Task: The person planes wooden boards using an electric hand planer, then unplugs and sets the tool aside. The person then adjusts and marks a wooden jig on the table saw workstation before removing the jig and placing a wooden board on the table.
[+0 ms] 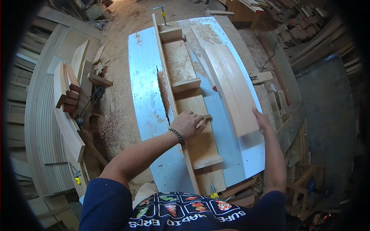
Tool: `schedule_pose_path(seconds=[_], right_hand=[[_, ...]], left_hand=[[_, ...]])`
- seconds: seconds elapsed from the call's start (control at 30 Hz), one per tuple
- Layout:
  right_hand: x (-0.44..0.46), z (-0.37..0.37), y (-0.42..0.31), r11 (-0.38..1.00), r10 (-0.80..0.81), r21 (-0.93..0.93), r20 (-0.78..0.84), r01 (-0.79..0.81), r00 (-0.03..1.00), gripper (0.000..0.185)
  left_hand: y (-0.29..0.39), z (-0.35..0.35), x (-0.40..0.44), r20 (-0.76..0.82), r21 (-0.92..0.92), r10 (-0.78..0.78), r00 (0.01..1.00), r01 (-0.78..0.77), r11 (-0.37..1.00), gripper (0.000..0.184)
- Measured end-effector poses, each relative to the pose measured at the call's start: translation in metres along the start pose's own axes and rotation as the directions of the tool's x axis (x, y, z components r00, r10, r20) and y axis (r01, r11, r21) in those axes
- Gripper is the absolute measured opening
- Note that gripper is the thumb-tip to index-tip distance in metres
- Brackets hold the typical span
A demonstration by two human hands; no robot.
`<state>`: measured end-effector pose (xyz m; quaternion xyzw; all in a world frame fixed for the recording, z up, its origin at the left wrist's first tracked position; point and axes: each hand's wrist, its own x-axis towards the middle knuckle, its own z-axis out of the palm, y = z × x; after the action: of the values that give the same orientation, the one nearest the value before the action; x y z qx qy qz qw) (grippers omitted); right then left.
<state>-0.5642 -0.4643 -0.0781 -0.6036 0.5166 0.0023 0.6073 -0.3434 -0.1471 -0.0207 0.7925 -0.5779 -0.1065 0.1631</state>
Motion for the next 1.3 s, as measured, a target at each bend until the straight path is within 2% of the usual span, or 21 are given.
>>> schedule_pose_path(seconds=[0.07, 0.13, 0.17, 0.23, 0.27, 0.33, 0.37, 0.43, 0.47, 0.5, 0.53, 0.57, 0.63, 0.67, 0.77, 0.8, 0.9, 0.93, 1.0, 1.1, 1.3], right_hand=[[0.032, 0.026, -0.046, 0.996, -0.062, 0.063, -0.038, 0.064, 0.997, 0.071], [0.097, 0.039, -0.066, 0.981, -0.168, 0.042, -0.288, 0.188, 0.943, 0.066], [0.109, 0.047, -0.079, 0.981, -0.17, 0.042, -0.273, 0.188, 0.947, 0.066], [0.121, 0.063, -0.104, 0.719, -0.103, 0.587, -0.44, 0.373, 0.892, 0.064], [0.125, 0.071, -0.103, 0.724, -0.101, 0.589, -0.425, 0.36, 0.899, 0.064], [0.13, 0.087, -0.1, 0.808, -0.337, 0.351, -0.385, 0.474, 0.859, 0.068], [0.14, 0.098, -0.1, 0.716, -0.301, 0.547, -0.319, 0.434, 0.899, 0.072], [0.162, 0.119, -0.109, 0.696, -0.09, 0.607, -0.456, 0.383, 0.885, 0.075], [0.168, 0.121, -0.117, 0.761, 0.005, 0.572, -0.478, 0.306, 0.879, 0.077], [0.195, 0.114, -0.111, 0.833, -0.025, 0.478, -0.472, 0.28, 0.881, 0.079], [0.206, 0.116, -0.109, 0.671, -0.151, 0.658, -0.329, 0.341, 0.932, 0.08], [0.212, 0.114, -0.108, 0.667, -0.252, 0.655, -0.251, 0.355, 0.935, 0.081], [0.241, 0.093, -0.105, 0.872, -0.36, 0.332, -0.06, 0.359, 0.931, 0.086], [0.242, 0.085, -0.108, 0.929, -0.346, 0.14, -0.007, 0.343, 0.938, 0.09], [0.194, 0.089, -0.142, 0.983, -0.184, -0.017, -0.071, 0.183, 0.98, 0.098], [0.191, 0.083, -0.151, 0.981, -0.192, -0.018, -0.056, 0.191, 0.98, 0.098], [0.193, 0.066, -0.16, 0.988, -0.145, -0.015, 0.255, 0.154, 0.956, 0.104], [0.197, 0.067, -0.158, 0.988, -0.145, -0.015, 0.256, 0.154, 0.956, 0.104], [0.194, 0.074, -0.156, 0.947, -0.223, 0.275, 0.199, 0.164, 0.954, 0.107], [0.201, 0.081, -0.142, 0.975, -0.215, 0.086, 0.144, 0.204, 0.966, 0.111], [0.176, 0.088, -0.134, 0.965, -0.261, 0.072, 0.186, 0.252, 0.947, 0.11]], left_hand=[[-0.003, 0.002, 0.0, -0.019, -0.009, 0.012, 1.0, -0.012, 1.0, 0.027], [-0.004, 0.003, -0.001, -0.03, -0.03, 0.008, 1.0, -0.009, 1.0, 0.027], [-0.005, 0.002, 0.0, -0.044, -0.054, 0.019, 0.999, -0.021, 0.998, 0.026], [-0.006, -0.001, 0.001, -0.05, -0.065, 0.025, 0.998, -0.029, 0.997, 0.025], [-0.005, -0.001, 0.0, -0.067, -0.078, 0.034, 0.997, -0.04, 0.996, 0.025], [-0.004, -0.002, 0.0, -0.065, -0.07, 0.044, 0.997, -0.049, 0.996, 0.024], [-0.005, 0.001, 0.001, -0.065, -0.068, 0.028, 0.997, -0.033, 0.997, 0.024], [-0.008, 0.006, 0.0, -0.105, -0.107, 0.04, 0.994, -0.052, 0.993, 0.023], [-0.004, 0.001, 0.0, -0.141, -0.152, 0.039, 0.989, -0.061, 0.987, 0.023], [-0.004, 0.0, 0.0, -0.113, -0.147, 0.049, 0.992, -0.066, 0.987, 0.025], [-0.006, -0.001, 0.0, -0.087, -0.137, 0.052, 0.995, -0.063, 0.989, 0.026], [-0.007, 0.001, -0.001, -0.08, -0.145, 0.05, 0.996, -0.061, 0.988, 0.029], [-0.007, 0.003, -0.002, -0.104, -0.154, 0.037, 0.994, -0.053, 0.987, 0.034], [-0.006, 0.003, -0.003, -0.133, -0.159, 0.033, 0.991, -0.054, 0.986, 0.035], [-0.008, 0.006, -0.003, -0.113, -0.155, 0.055, 0.992, -0.072, 0.985, 0.037], [-0.008, 0.007, -0.003, -0.093, -0.153, 0.039, 0.995, -0.053, 0.987, 0.037], [-0.008, 0.009, -0.003, -0.089, -0.14, 0.036, 0.995, -0.049, 0.989, 0.037], [-0.008, 0.009, -0.003, -0.089, -0.14, 0.035, 0.995, -0.048, 0.989, 0.037], [-0.008, 0.008, -0.003, -0.066, -0.125, 0.03, 0.997, -0.038, 0.991, 0.037], [-0.009, 0.01, -0.004, -0.094, -0.137, 0.037, 0.995, -0.05, 0.989, 0.038], [-0.007, 0.01, -0.003, -0.135, -0.134, 0.037, 0.99, -0.055, 0.99, 0.026]])
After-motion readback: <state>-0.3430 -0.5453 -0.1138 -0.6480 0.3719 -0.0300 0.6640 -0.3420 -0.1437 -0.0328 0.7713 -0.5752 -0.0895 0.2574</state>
